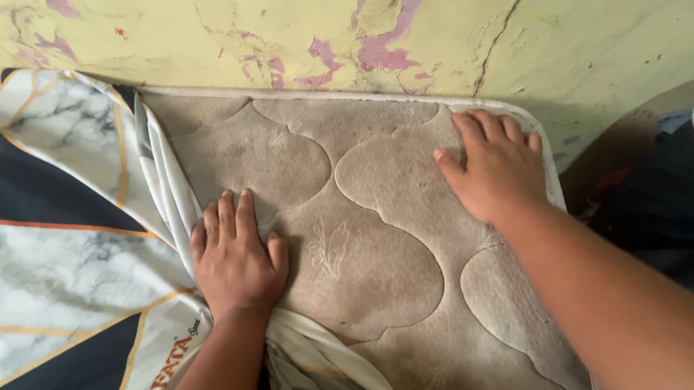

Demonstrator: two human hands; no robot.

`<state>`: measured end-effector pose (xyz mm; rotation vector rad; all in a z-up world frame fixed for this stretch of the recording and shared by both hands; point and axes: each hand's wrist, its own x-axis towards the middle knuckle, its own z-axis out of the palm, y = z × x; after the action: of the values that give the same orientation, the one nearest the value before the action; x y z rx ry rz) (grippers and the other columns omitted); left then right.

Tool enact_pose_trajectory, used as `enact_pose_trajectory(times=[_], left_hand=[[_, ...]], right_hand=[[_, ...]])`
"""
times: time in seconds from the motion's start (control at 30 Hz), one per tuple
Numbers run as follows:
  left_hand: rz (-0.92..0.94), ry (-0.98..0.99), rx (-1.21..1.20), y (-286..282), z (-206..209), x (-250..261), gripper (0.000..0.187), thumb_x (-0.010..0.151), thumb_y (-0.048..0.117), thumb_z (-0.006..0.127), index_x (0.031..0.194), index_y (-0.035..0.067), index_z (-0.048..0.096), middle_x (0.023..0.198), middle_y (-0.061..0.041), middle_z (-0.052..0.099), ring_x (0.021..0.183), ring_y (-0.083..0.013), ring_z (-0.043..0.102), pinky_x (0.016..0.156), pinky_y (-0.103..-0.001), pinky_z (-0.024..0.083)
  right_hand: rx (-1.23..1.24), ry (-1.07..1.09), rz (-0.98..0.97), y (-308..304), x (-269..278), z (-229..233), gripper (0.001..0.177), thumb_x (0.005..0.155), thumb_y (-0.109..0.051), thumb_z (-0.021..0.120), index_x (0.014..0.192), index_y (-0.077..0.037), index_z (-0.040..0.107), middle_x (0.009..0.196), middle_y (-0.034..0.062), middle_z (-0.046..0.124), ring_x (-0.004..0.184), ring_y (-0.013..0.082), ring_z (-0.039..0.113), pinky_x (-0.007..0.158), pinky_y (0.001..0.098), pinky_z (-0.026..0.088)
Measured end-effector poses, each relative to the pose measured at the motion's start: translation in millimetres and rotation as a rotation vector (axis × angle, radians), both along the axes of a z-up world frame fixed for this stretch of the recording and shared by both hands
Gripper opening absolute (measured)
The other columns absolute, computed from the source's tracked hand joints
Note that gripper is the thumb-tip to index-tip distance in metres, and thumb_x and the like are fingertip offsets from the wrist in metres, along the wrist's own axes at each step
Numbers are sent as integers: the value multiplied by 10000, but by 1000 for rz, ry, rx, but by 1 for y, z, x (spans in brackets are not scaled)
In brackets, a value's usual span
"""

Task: The person folds a patterned bed sheet on a mattress in a bedroom. They smooth the sheet, fold it in half, and continue folding it into a compact bundle by hand.

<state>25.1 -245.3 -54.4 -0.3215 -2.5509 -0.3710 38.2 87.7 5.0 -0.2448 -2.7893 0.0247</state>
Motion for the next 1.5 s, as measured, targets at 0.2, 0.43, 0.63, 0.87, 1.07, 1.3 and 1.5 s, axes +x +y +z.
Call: enact_pose_trajectory(times=[0.2,0.43,0.63,0.87,1.07,1.3,1.5], left_hand=[[-59,-39,108,-4,11,1,622,826,342,607,1376,53,596,1458,-194,566,1375,-366,488,1157,-494,292],[-719,-317,-95,-80,60,34,365,796,313,692,1096,106,709,1201,-129,692,1213,-302,619,1074,-460,425],[-951,197,-379,-56,96,-2,481,663,325,727,1046,40,669,1039,-136,696,1023,-334,668,931,-493,507],[-722,-329,-466,99,95,-56,271,974,426,601,966,159,646,789,-97,723,783,-336,708,740,-496,544],[-469,-466,-208,155,90,-100,470,976,574,485,927,187,746,870,-150,748,844,-398,706,743,-539,541],[-323,-542,-134,193,91,-133,448,939,535,517,1004,185,788,1033,-157,746,987,-367,702,872,-513,540],[-467,-559,-57,213,114,-102,507,909,618,504,988,196,774,952,-126,775,924,-336,719,837,-496,549]], right_hand=[[29,76,-32,-3,4,-15,644,965,-505,538,1491,-136,512,1546,72,481,1385,272,416,1101,484,285],[-29,139,4,1,7,-21,630,946,-489,576,1460,-127,557,1540,69,506,1382,274,437,1112,487,292],[1,148,-18,-5,4,-14,616,918,-475,609,1426,-128,591,1502,72,531,1366,283,444,1101,515,295],[-117,169,95,8,12,-18,564,910,-434,644,1378,-120,616,1481,92,546,1352,335,449,1077,564,310],[-426,264,492,-11,82,-37,330,928,-308,646,1171,-85,648,1367,139,623,1279,371,590,1079,493,449],[-343,-7,226,-26,120,-36,290,755,-236,776,1034,-195,708,1126,136,721,966,324,691,806,462,531],[-418,-273,-348,91,86,26,255,854,-266,777,1066,-130,819,723,170,724,652,295,732,607,418,588]])
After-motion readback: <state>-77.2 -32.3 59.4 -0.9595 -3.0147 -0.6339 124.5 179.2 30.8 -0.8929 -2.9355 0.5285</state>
